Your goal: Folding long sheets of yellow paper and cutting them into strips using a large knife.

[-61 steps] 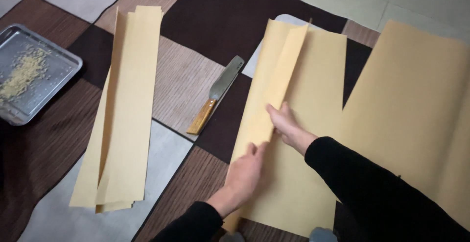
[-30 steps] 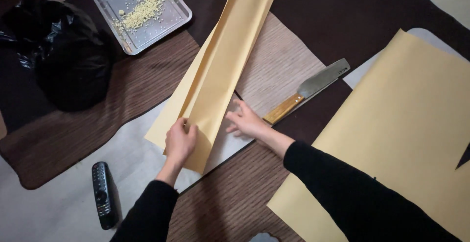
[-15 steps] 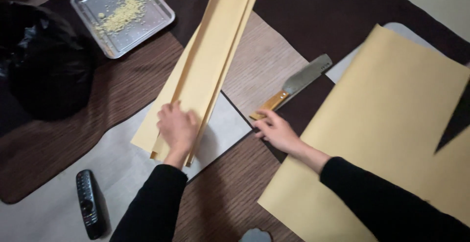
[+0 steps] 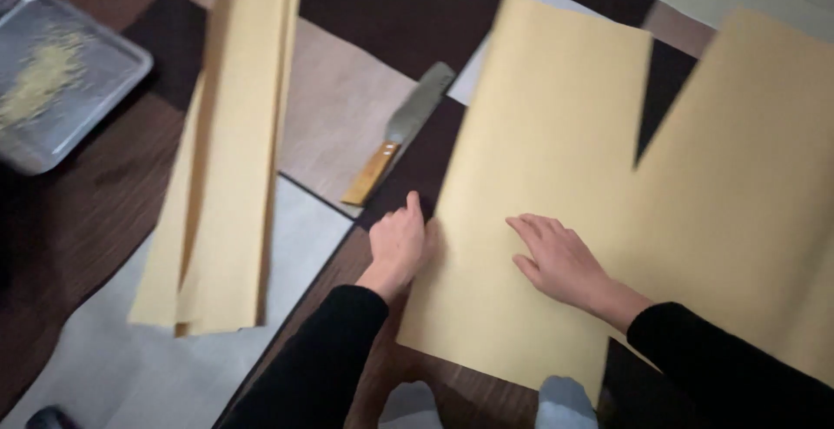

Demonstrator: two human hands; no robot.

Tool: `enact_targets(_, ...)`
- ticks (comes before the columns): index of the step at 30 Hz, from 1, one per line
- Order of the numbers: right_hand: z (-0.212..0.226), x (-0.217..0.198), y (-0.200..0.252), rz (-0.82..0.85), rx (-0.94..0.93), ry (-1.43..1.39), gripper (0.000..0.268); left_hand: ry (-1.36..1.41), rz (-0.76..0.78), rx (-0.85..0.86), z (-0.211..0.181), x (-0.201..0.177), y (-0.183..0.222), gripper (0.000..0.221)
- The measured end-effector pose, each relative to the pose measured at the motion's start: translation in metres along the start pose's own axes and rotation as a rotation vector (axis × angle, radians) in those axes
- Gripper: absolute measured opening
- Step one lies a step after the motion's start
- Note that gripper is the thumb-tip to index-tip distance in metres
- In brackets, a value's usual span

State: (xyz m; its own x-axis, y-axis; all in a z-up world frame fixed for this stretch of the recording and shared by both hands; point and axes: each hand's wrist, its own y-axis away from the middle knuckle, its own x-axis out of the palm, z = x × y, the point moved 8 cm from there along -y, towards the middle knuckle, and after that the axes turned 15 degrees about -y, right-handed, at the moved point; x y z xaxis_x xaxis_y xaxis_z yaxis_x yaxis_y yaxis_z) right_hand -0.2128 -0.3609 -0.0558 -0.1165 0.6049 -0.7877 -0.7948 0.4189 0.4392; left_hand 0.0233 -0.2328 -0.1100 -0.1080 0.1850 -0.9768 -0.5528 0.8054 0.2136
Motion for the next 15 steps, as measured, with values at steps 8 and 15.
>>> enact_targets(8, -0.037, 0.030, 0.047, 0.230, 0.167, 0.140, 0.086, 0.327, 0.345, 0.039, -0.033, 0.011, 0.014, 0.089)
enact_targets(15, -0.027, 0.033, 0.004, 0.185, 0.107, 0.208, 0.090, 0.374, 0.369, 0.033, -0.012, -0.002, 0.015, 0.068)
